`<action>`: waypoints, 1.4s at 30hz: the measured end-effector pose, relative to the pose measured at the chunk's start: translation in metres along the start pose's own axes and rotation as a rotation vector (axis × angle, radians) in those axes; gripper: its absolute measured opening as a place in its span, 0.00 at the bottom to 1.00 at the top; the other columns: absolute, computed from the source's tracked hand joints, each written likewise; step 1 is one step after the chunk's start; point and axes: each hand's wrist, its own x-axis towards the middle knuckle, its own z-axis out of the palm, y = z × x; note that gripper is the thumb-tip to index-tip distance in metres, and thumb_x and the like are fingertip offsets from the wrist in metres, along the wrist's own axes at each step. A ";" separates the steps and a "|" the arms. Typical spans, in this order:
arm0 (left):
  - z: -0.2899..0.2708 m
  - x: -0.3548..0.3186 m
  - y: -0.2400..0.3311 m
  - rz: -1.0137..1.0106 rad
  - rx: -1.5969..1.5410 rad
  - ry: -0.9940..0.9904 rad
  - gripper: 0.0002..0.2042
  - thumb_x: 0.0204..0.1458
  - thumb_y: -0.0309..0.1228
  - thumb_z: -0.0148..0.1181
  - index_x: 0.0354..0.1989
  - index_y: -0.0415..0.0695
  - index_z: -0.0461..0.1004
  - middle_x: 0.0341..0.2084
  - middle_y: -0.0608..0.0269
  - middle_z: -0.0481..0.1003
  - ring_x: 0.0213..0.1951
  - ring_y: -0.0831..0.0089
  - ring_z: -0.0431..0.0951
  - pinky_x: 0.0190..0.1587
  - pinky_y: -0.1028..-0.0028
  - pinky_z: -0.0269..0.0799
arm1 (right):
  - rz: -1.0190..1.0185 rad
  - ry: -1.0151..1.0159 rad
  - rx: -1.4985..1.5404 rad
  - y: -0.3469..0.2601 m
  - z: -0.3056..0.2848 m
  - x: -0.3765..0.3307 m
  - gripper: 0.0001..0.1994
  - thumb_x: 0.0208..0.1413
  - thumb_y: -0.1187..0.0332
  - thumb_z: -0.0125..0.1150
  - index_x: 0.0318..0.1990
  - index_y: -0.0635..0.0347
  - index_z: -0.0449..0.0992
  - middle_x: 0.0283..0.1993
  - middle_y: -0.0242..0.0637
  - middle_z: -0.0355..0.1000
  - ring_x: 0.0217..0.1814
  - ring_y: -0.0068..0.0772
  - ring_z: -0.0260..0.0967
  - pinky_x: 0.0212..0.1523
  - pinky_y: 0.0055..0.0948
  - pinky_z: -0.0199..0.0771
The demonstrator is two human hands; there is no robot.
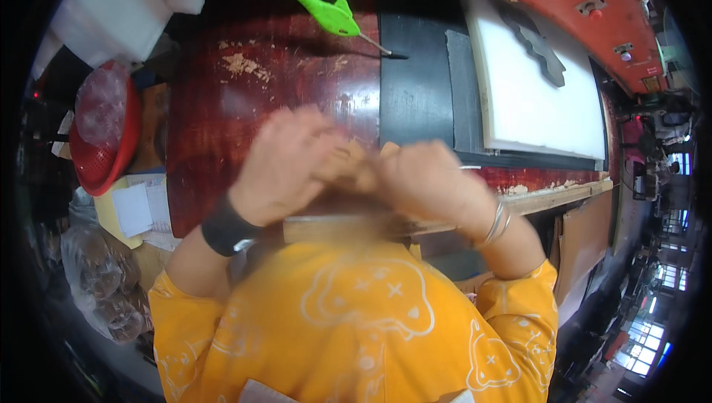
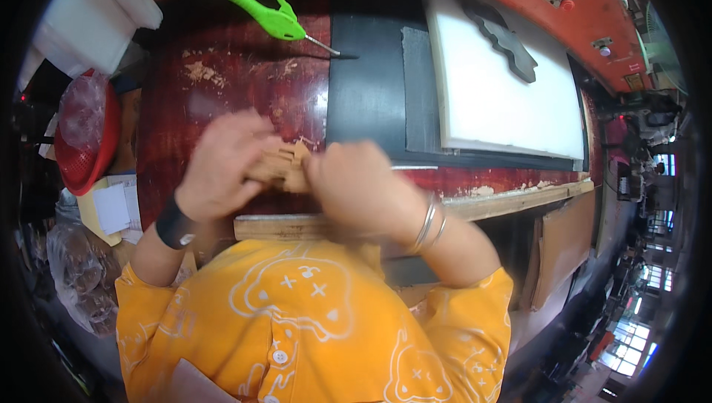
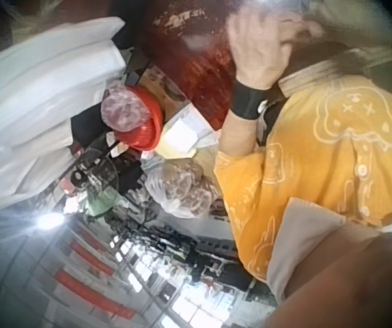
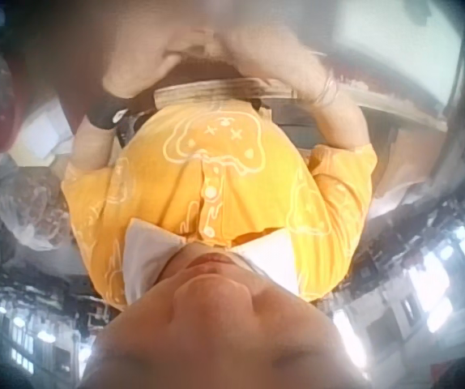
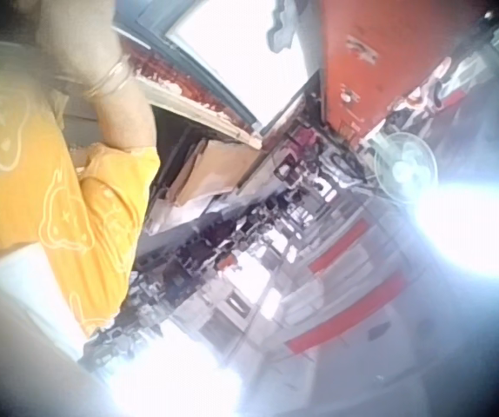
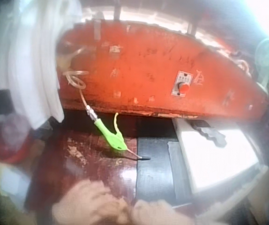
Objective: The person assembles small wooden cutouts by hand, stacking them and placing them into a clear plastic bag. They then load a sheet of material into a red cutting machine, press a button to cut shapes, and remove the cutouts from the sheet.
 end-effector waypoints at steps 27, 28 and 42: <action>0.060 -0.039 -0.008 -0.623 -2.273 0.638 0.26 0.59 0.44 0.45 0.60 0.40 0.57 0.55 0.54 0.65 0.56 0.62 0.66 0.59 0.62 0.59 | 0.264 0.239 1.877 -0.026 0.064 0.079 0.23 0.56 0.68 0.55 0.57 0.68 0.62 0.50 0.38 0.70 0.48 0.25 0.68 0.49 0.25 0.68; 0.063 -0.042 -0.006 -0.601 -2.229 0.656 0.24 0.59 0.42 0.46 0.59 0.40 0.58 0.53 0.55 0.66 0.55 0.63 0.66 0.59 0.63 0.60 | 0.339 0.220 1.902 -0.033 0.065 0.079 0.22 0.56 0.68 0.55 0.57 0.68 0.63 0.49 0.38 0.70 0.48 0.25 0.68 0.49 0.25 0.68; 0.039 -0.062 -0.048 -0.840 -2.219 0.611 0.22 0.60 0.42 0.49 0.56 0.39 0.62 0.51 0.57 0.69 0.51 0.65 0.70 0.55 0.65 0.65 | 0.299 0.973 0.287 0.063 0.015 0.188 0.30 0.43 0.62 0.67 0.56 0.57 0.64 0.62 0.58 0.54 0.61 0.59 0.54 0.58 0.46 0.59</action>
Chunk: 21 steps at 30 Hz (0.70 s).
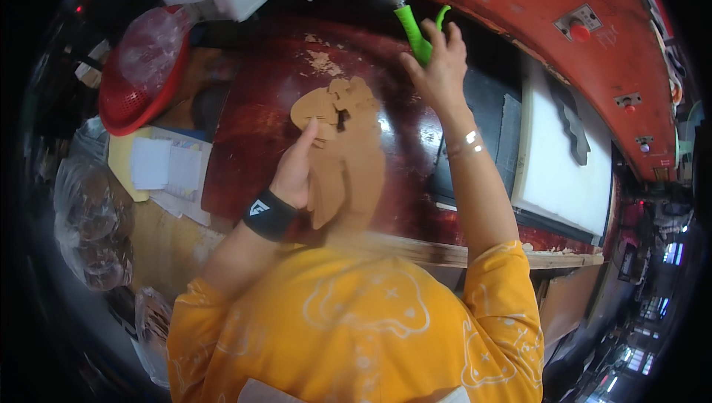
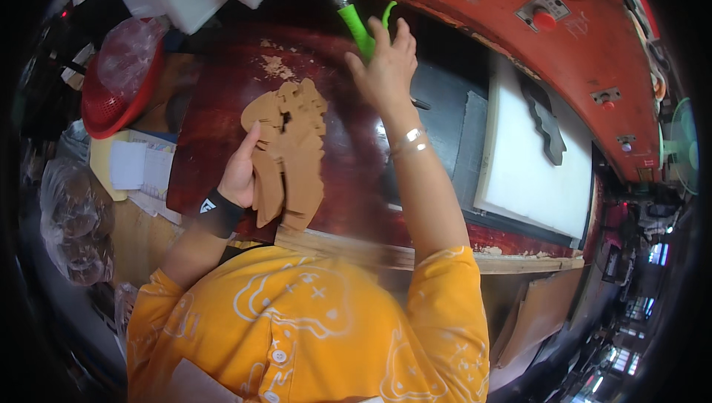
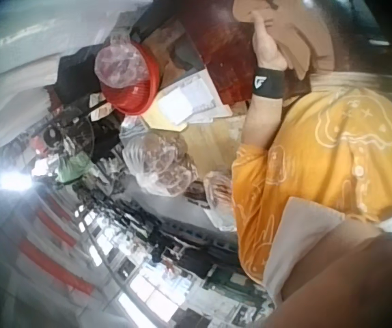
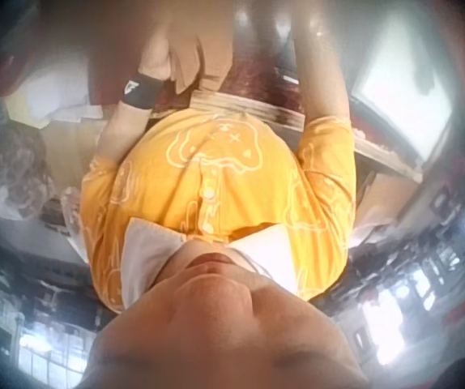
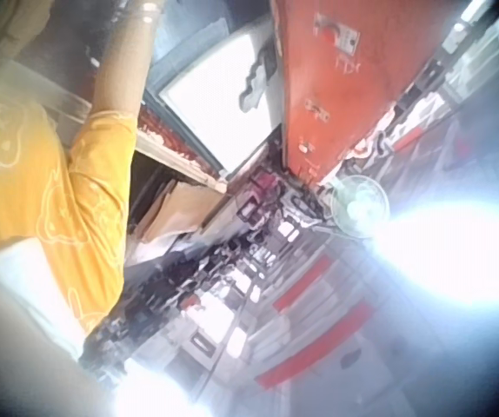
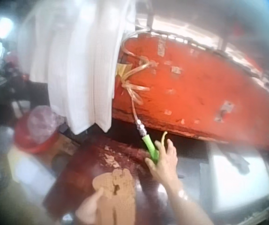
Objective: The person assembles small wooden cutouts by hand, stacking them and placing them into a clear plastic bag. They then load a sheet of material into a red cutting machine, press a button to cut shapes, and remove the cutouts from the sheet.
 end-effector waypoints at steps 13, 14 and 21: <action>-0.013 0.013 0.004 0.051 0.091 -0.067 0.26 0.58 0.45 0.46 0.60 0.39 0.58 0.55 0.50 0.65 0.57 0.57 0.65 0.60 0.58 0.57 | 0.144 -0.271 1.940 -0.059 -0.138 -0.001 0.33 0.50 0.75 0.52 0.65 0.67 0.48 0.46 0.50 0.68 0.40 0.36 0.72 0.32 0.25 0.75; -0.014 0.014 0.005 0.043 0.032 -0.179 0.27 0.58 0.45 0.46 0.60 0.40 0.57 0.56 0.51 0.64 0.57 0.57 0.64 0.61 0.57 0.56 | -0.059 -0.338 2.203 -0.063 -0.144 -0.010 0.34 0.51 0.76 0.51 0.65 0.69 0.46 0.44 0.51 0.69 0.40 0.38 0.72 0.33 0.24 0.75; -0.017 0.031 0.004 0.029 0.040 -0.294 0.29 0.58 0.48 0.44 0.63 0.42 0.55 0.60 0.53 0.61 0.60 0.56 0.61 0.62 0.55 0.54 | 0.062 -0.176 1.958 -0.071 -0.153 -0.036 0.19 0.51 0.68 0.54 0.50 0.65 0.63 0.27 0.30 0.60 0.23 0.25 0.58 0.22 0.24 0.62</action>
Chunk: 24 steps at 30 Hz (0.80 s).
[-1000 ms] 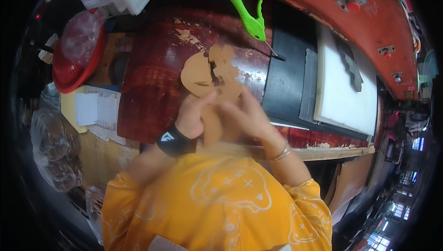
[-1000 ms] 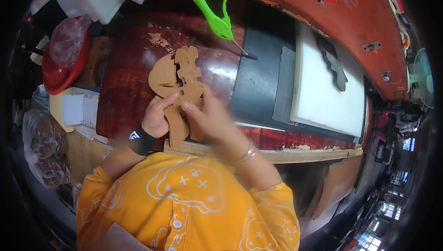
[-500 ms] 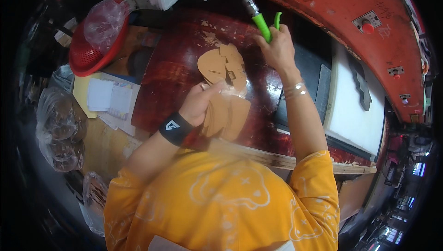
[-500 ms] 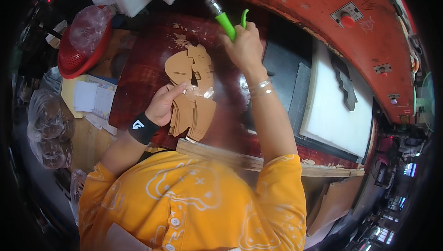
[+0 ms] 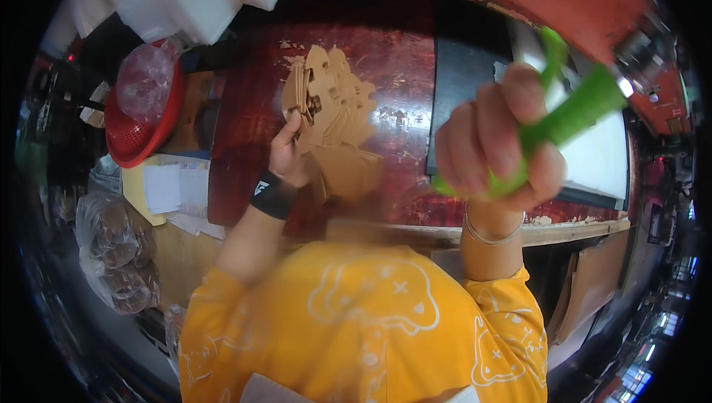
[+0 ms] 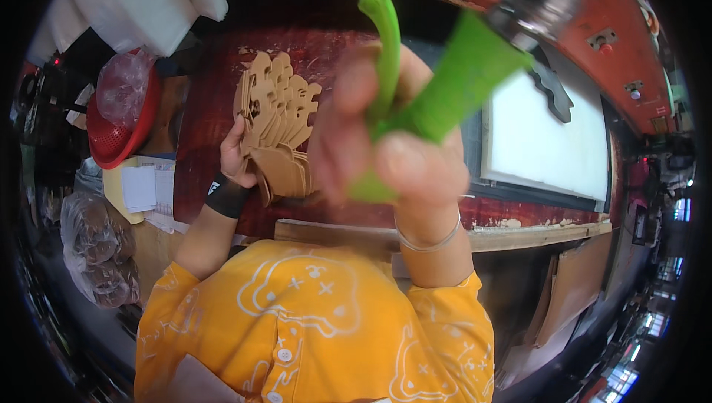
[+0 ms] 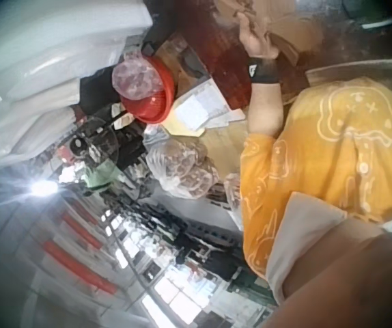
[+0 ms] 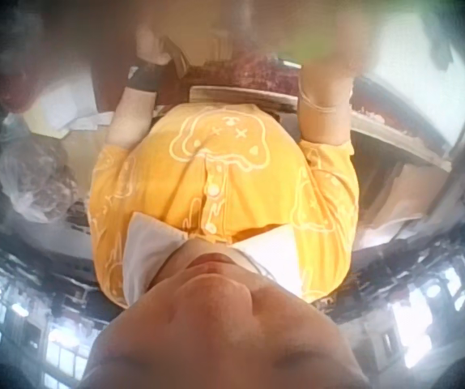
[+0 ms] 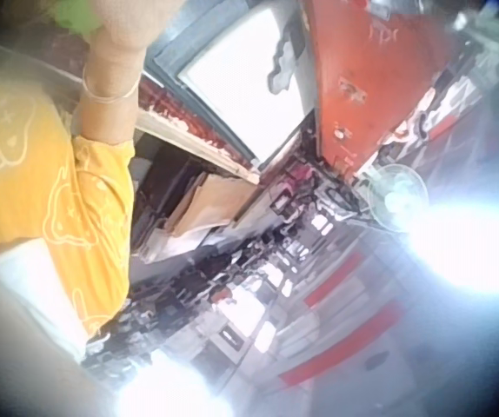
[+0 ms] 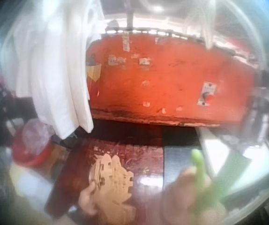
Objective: The person assembles small wooden cutouts by hand, stacking them and placing them into a clear plastic bag. They then load a sheet of material into a red cutting machine, press a button to cut shapes, and remove the cutouts from the sheet.
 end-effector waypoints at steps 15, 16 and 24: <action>-0.012 -0.005 -0.003 -0.059 -0.080 0.008 0.29 0.57 0.45 0.43 0.63 0.39 0.54 0.59 0.48 0.61 0.58 0.53 0.64 0.61 0.54 0.57 | 0.011 0.123 -0.140 -0.019 0.010 0.003 0.20 0.47 0.70 0.57 0.48 0.64 0.63 0.25 0.31 0.62 0.21 0.24 0.60 0.21 0.23 0.62; -0.014 -0.008 -0.002 -0.118 -0.068 -0.033 0.29 0.56 0.44 0.46 0.63 0.40 0.55 0.58 0.49 0.63 0.57 0.54 0.65 0.59 0.55 0.60 | 0.009 0.161 -0.146 -0.020 0.010 0.003 0.19 0.47 0.69 0.56 0.48 0.64 0.63 0.25 0.31 0.61 0.21 0.24 0.60 0.21 0.23 0.62; 0.025 -0.009 0.029 -0.399 0.339 -0.044 0.28 0.50 0.28 0.58 0.60 0.36 0.57 0.53 0.54 0.67 0.53 0.64 0.70 0.56 0.65 0.66 | 0.055 0.367 -1.060 -0.018 -0.016 0.023 0.16 0.44 0.70 0.63 0.42 0.67 0.73 0.27 0.39 0.73 0.26 0.30 0.71 0.31 0.26 0.71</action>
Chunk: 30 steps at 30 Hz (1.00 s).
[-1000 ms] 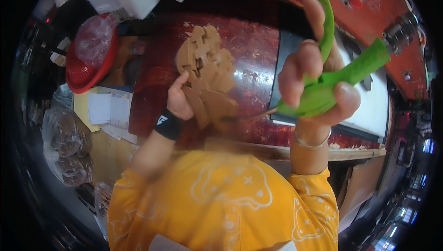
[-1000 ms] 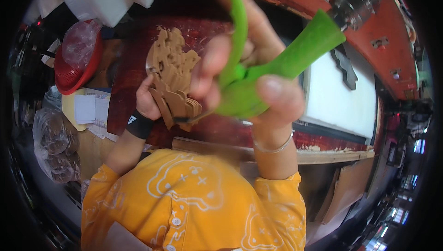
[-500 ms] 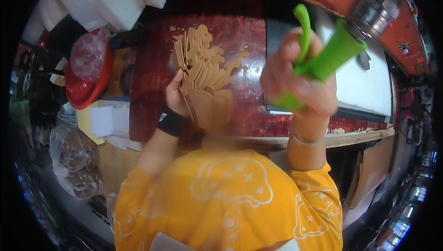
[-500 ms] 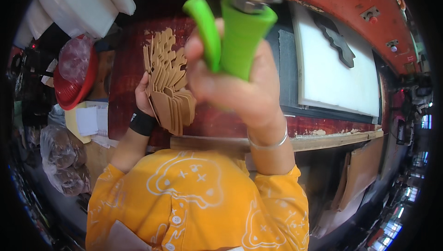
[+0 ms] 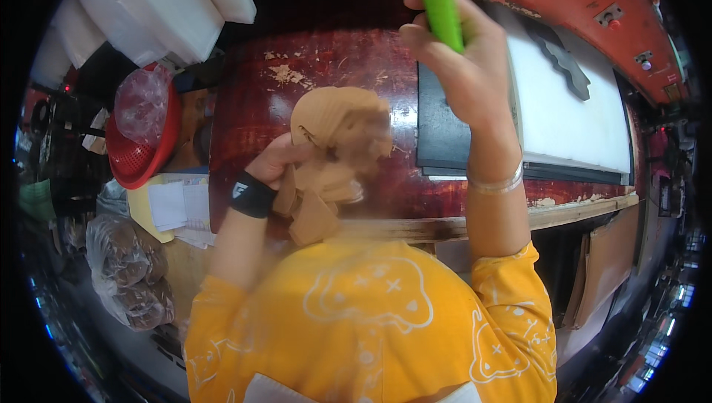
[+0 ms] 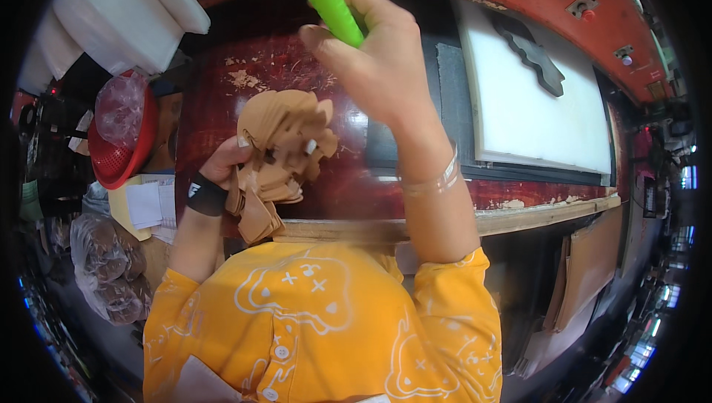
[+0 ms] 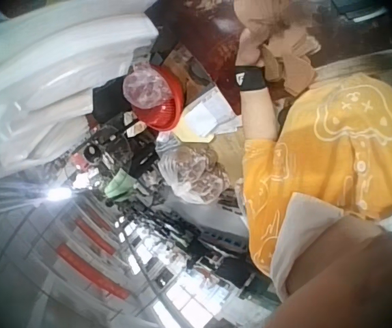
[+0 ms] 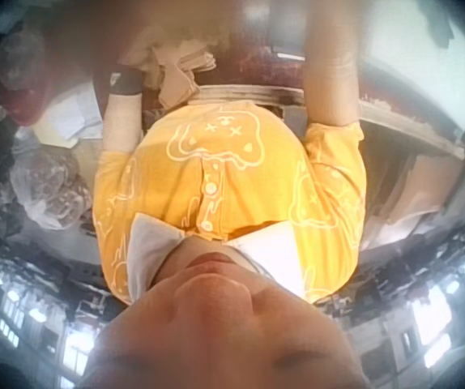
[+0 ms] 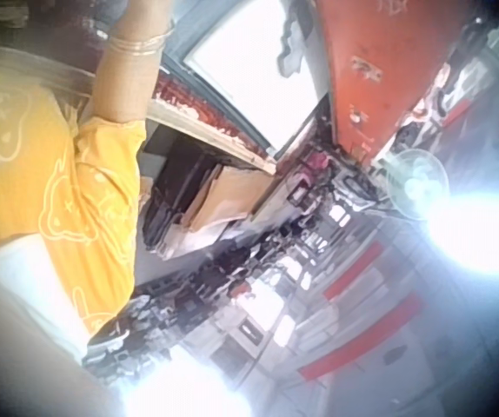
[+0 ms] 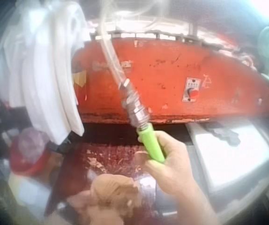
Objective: The person assembles small wooden cutouts by hand, stacking them and placing them into a clear plastic bag. They then load a sheet of material into a red cutting machine, press a button to cut shapes, and remove the cutouts from the sheet.
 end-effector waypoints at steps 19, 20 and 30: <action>0.034 -0.025 0.074 1.261 0.314 0.799 0.15 0.59 0.38 0.50 0.47 0.41 0.69 0.38 0.65 0.74 0.40 0.74 0.74 0.47 0.72 0.69 | 0.558 -1.083 0.419 0.071 0.049 -0.053 0.22 0.50 0.67 0.63 0.52 0.67 0.70 0.47 0.33 0.73 0.47 0.20 0.66 0.52 0.23 0.66; 0.031 -0.032 0.060 1.106 0.080 0.742 0.21 0.61 0.48 0.42 0.48 0.41 0.69 0.41 0.62 0.72 0.48 0.72 0.71 0.54 0.69 0.65 | 0.564 -1.045 0.417 0.067 0.045 -0.052 0.23 0.50 0.69 0.62 0.54 0.67 0.68 0.49 0.34 0.72 0.49 0.21 0.65 0.54 0.24 0.64; 0.009 -0.031 -0.026 0.550 0.195 0.349 0.36 0.49 0.44 0.62 0.62 0.39 0.54 0.57 0.59 0.63 0.59 0.66 0.63 0.61 0.66 0.57 | 0.238 -0.808 -0.254 0.030 0.071 -0.060 0.24 0.53 0.64 0.57 0.56 0.61 0.62 0.41 0.54 0.73 0.42 0.50 0.73 0.43 0.39 0.70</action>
